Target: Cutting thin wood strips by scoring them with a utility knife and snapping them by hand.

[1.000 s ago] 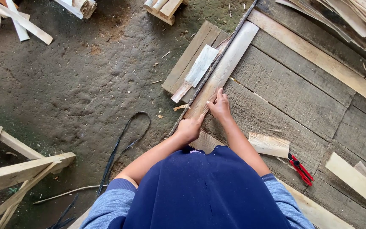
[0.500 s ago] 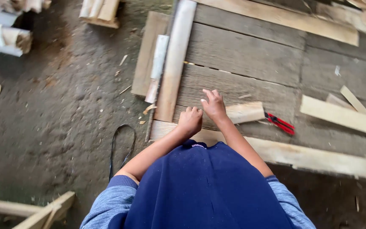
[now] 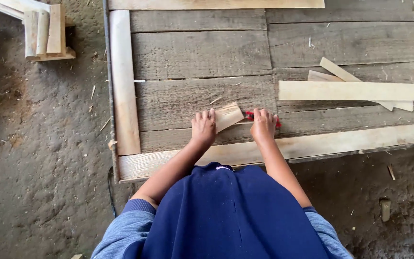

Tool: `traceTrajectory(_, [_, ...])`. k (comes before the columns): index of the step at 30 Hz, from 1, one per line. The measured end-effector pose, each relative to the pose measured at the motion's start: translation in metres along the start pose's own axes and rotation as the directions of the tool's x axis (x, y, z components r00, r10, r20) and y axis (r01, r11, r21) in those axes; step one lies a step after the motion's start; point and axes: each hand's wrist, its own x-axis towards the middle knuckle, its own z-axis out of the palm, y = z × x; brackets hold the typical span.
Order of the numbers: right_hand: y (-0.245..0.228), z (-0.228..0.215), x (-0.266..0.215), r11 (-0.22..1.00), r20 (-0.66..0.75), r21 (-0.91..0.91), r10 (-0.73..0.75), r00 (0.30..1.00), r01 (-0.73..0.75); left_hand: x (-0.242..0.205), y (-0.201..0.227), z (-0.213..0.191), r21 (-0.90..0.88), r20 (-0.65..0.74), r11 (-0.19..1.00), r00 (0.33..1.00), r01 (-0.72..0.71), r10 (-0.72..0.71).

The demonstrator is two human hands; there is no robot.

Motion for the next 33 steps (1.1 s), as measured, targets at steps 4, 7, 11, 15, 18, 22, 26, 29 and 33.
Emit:
traceTrajectory(4, [0.018,-0.019,0.016,0.995,0.007,0.092,-0.027,1.000,0.027,0.017,0.008,0.009,-0.082,-0.044,0.991,0.993,0.102,-0.106])
traceTrajectory(7, [0.008,-0.051,0.030,0.964,-0.221,0.252,-0.027,0.975,0.084,0.023,0.008,0.020,-0.236,0.056,0.948,0.977,0.215,-0.208])
traceTrajectory(11, [-0.019,-0.027,0.074,0.867,-0.115,0.439,-0.205,0.972,0.235,0.010,0.016,0.009,-0.441,0.135,0.808,0.918,0.392,-0.372])
traceTrajectory(15, [-0.071,-0.027,0.087,0.828,0.079,0.447,-0.413,0.907,0.338,-0.022,0.023,-0.016,-0.580,0.087,0.618,0.795,0.530,-0.600])
traceTrajectory(18, [-0.082,0.005,0.094,0.772,-0.100,0.318,-0.550,0.829,0.550,-0.049,0.029,-0.023,-0.618,0.078,0.547,0.736,0.565,-0.672])
traceTrajectory(22, [-0.085,0.026,0.099,0.740,-0.192,0.180,-0.619,0.761,0.648,-0.072,0.039,-0.023,-0.706,0.092,0.443,0.691,0.553,-0.717])
traceTrajectory(26, [-0.084,-0.015,0.070,0.827,-0.080,0.289,-0.481,0.873,0.483,-0.075,0.044,-0.017,-0.751,0.026,0.456,0.712,0.478,-0.702])
traceTrajectory(29, [-0.075,-0.036,0.051,0.830,-0.038,0.496,-0.275,0.961,0.257,-0.063,0.036,-0.001,-0.797,-0.038,0.466,0.738,0.384,-0.673])
traceTrajectory(33, [-0.038,-0.052,0.021,0.666,-0.093,0.738,-0.051,0.994,0.103,-0.054,0.067,0.002,-0.937,0.019,0.270,0.802,0.223,-0.598])
